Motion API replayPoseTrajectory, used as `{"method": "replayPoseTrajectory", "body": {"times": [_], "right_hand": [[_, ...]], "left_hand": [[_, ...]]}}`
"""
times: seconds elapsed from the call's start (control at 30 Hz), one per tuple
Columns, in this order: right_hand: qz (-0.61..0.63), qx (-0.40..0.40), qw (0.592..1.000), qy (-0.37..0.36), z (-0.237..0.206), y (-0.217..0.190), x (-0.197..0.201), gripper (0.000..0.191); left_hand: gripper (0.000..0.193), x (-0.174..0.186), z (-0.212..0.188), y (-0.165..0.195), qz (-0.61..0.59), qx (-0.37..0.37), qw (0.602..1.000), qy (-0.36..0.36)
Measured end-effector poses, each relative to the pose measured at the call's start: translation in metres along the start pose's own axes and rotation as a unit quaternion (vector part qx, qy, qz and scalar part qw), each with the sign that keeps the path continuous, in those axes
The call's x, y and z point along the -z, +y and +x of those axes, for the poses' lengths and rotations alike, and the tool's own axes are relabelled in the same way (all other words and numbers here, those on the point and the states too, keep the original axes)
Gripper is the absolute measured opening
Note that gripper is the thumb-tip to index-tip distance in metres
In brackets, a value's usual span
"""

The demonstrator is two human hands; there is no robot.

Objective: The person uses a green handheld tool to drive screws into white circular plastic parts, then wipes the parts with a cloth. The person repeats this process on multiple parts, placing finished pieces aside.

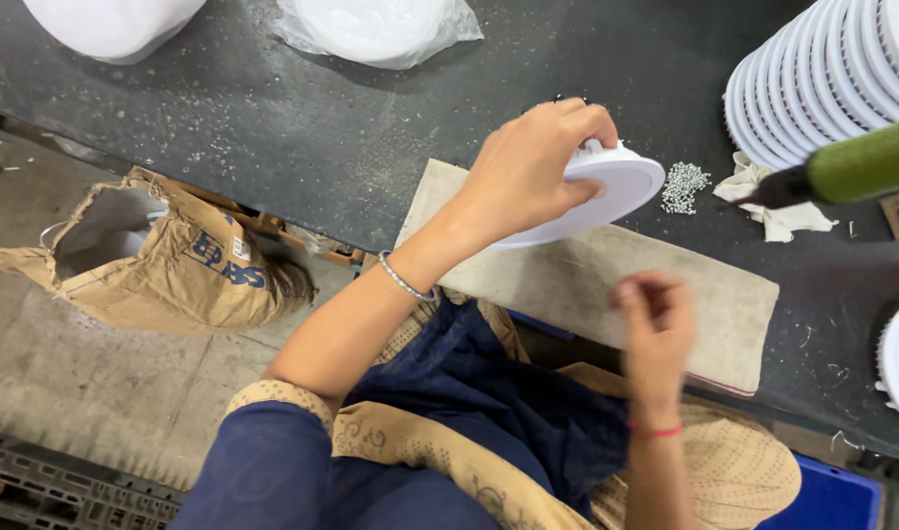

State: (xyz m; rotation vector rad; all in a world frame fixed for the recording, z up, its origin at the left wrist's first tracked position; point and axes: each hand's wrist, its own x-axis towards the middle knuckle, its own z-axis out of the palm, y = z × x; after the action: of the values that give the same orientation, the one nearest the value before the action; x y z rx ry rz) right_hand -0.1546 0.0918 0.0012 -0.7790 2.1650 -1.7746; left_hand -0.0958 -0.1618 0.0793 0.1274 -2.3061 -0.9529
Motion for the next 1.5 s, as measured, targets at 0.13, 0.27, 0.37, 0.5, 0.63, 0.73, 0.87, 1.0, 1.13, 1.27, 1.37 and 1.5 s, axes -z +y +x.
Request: {"method": "replayPoseTrajectory", "body": {"times": [0.13, 0.27, 0.37, 0.5, 0.63, 0.73, 0.87, 1.0, 1.13, 1.27, 1.37, 1.5], "right_hand": [[-0.117, 0.008, 0.987, -0.107, -0.023, 0.009, -0.03, 0.015], [-0.229, 0.134, 0.955, -0.129, -0.011, 0.008, -0.048, 0.024], [-0.27, 0.185, 0.935, -0.135, 0.004, 0.007, -0.05, 0.03], [-0.188, 0.151, 0.959, -0.149, 0.007, 0.015, -0.042, 0.025], [-0.044, 0.047, 0.988, -0.138, 0.01, 0.036, -0.026, 0.022], [0.045, -0.049, 0.993, -0.094, 0.014, 0.049, -0.016, 0.02], [0.079, -0.071, 0.994, -0.034, 0.028, 0.05, -0.014, 0.019], [0.019, -0.024, 0.998, -0.061, 0.05, 0.033, -0.026, 0.018], [-0.089, 0.095, 0.987, -0.094, 0.085, 0.018, -0.059, 0.017], [-0.172, 0.175, 0.959, -0.14, 0.12, 0.017, -0.097, 0.018], [-0.202, 0.175, 0.948, -0.171, 0.135, 0.021, -0.113, 0.019], [-0.248, 0.207, 0.929, -0.179, 0.136, 0.025, -0.126, 0.015]], "left_hand": [[0.038, 0.019, -0.003, 0.003, 0.044, 0.003, 0.998, 0.053], [0.041, 0.055, -0.014, 0.007, 0.08, -0.006, 0.987, 0.136], [0.038, 0.085, -0.024, 0.012, 0.044, 0.046, 0.987, 0.147], [0.035, 0.105, -0.037, 0.027, 0.027, 0.048, 0.984, 0.168], [0.034, 0.089, -0.041, 0.047, -0.025, 0.102, 0.986, 0.13], [0.036, 0.075, -0.045, 0.062, -0.025, 0.104, 0.991, 0.085], [0.036, 0.066, -0.061, 0.08, -0.018, 0.067, 0.996, 0.051], [0.033, 0.081, -0.083, 0.089, 0.01, 0.064, 0.998, 0.008], [0.035, 0.103, -0.104, 0.092, 0.02, 0.092, 0.995, -0.016], [0.037, 0.118, -0.119, 0.089, 0.018, 0.107, 0.994, -0.002], [0.035, 0.124, -0.127, 0.087, 0.039, 0.134, 0.99, 0.008], [0.037, 0.126, -0.134, 0.084, 0.05, 0.173, 0.983, 0.022]]}}
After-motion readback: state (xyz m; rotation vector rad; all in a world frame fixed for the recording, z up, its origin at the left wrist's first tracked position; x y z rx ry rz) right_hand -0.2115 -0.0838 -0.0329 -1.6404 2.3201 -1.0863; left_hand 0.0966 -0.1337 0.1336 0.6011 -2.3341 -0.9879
